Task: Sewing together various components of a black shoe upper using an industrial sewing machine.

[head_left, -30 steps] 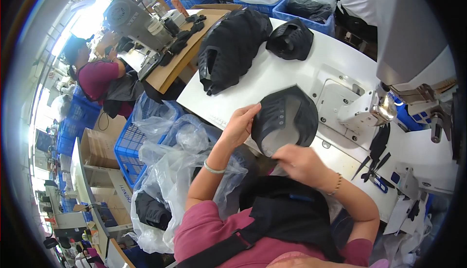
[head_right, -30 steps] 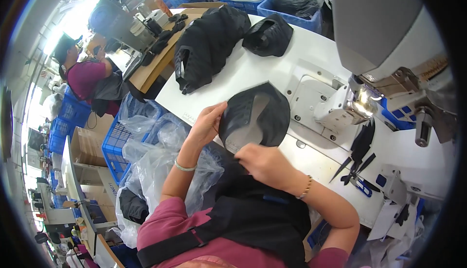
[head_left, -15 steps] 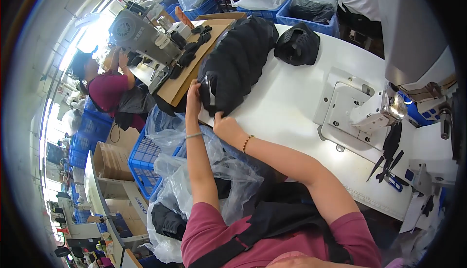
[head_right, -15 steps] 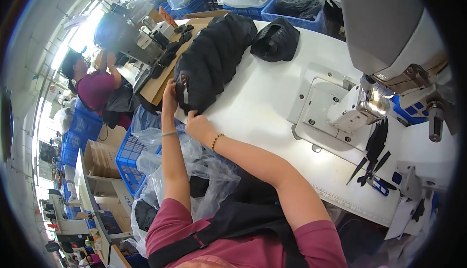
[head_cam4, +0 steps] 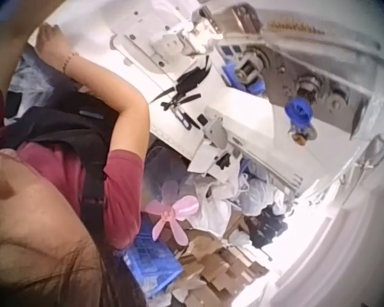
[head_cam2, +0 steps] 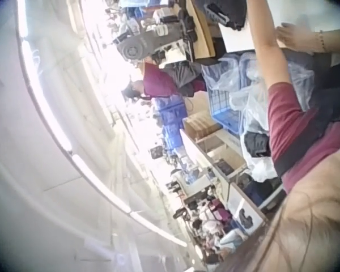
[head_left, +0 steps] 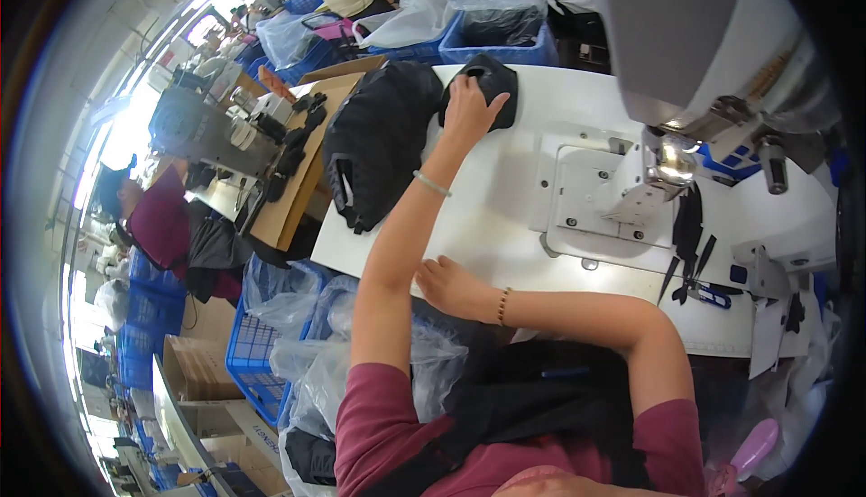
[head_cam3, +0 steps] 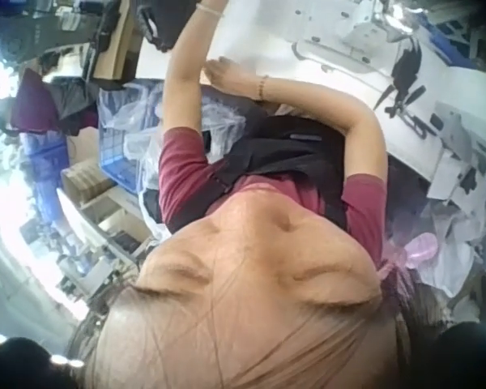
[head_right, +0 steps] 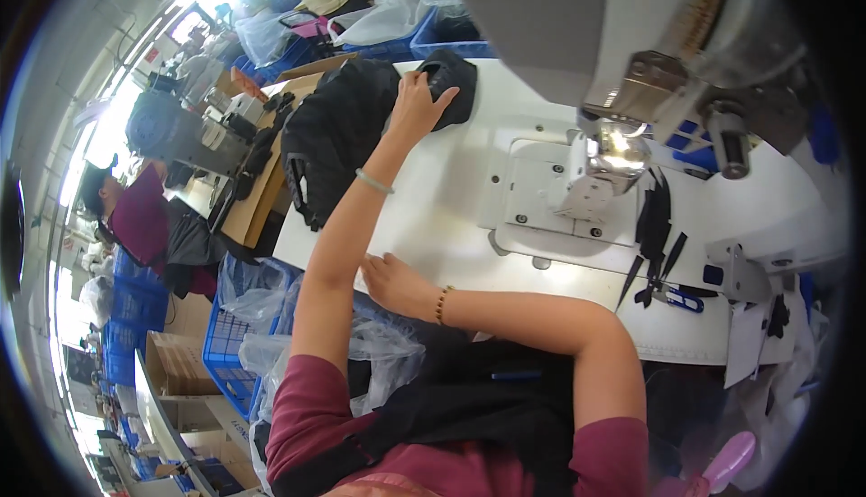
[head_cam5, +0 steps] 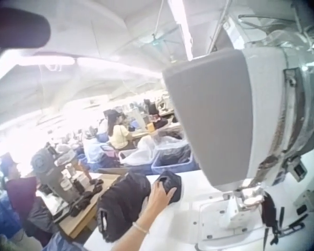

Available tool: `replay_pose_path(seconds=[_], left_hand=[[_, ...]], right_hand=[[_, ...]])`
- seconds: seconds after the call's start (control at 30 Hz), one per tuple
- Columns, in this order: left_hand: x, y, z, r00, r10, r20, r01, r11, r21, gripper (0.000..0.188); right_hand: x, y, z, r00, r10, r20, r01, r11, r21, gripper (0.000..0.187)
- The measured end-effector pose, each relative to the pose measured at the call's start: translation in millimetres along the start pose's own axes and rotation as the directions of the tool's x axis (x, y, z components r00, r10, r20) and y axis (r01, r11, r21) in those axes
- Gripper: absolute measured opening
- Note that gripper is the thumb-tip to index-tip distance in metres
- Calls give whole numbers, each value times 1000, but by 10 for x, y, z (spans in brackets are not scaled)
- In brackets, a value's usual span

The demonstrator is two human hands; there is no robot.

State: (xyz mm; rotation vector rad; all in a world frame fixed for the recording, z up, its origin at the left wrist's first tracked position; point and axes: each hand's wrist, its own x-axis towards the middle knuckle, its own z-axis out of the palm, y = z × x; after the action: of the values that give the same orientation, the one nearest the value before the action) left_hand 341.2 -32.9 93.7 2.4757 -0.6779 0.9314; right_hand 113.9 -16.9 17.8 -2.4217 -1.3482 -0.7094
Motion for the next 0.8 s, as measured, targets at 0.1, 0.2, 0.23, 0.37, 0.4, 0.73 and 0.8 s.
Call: replay_pose_path(seconds=[0.1, 0.2, 0.23, 0.37, 0.4, 0.73, 0.8], left_hand=[[7, 54, 372, 988, -104, 112, 59, 937, 344, 57], [39, 200, 557, 997, -56, 44, 26, 859, 511, 48], [1, 196, 598, 1000, -18, 22, 1, 803, 596, 50], [87, -4, 447, 989, -134, -56, 145, 915, 376, 34], [162, -48, 314, 957, -270, 101, 255, 956, 145, 29], [-256, 140, -687, 899, -405, 165, 379, 532, -757, 21], [-341, 88, -752, 841, -408, 356, 529, 480, -700, 19]], right_hand=[[-508, 130, -389, 986, 121, 112, -121, 993, -5, 19], [-939, 319, -747, 953, 252, 171, -267, 961, 74, 27], [-1009, 308, -874, 937, 318, 147, -336, 934, 120, 32], [-1088, 391, -1276, 857, 450, 250, -507, 823, 256, 38], [-1149, 454, -1271, 836, 516, 188, -549, 773, 318, 36], [-1145, 734, -1385, 577, 799, 168, -485, 170, 858, 43], [-946, 810, -1317, 524, 835, 169, -429, 87, 899, 54]])
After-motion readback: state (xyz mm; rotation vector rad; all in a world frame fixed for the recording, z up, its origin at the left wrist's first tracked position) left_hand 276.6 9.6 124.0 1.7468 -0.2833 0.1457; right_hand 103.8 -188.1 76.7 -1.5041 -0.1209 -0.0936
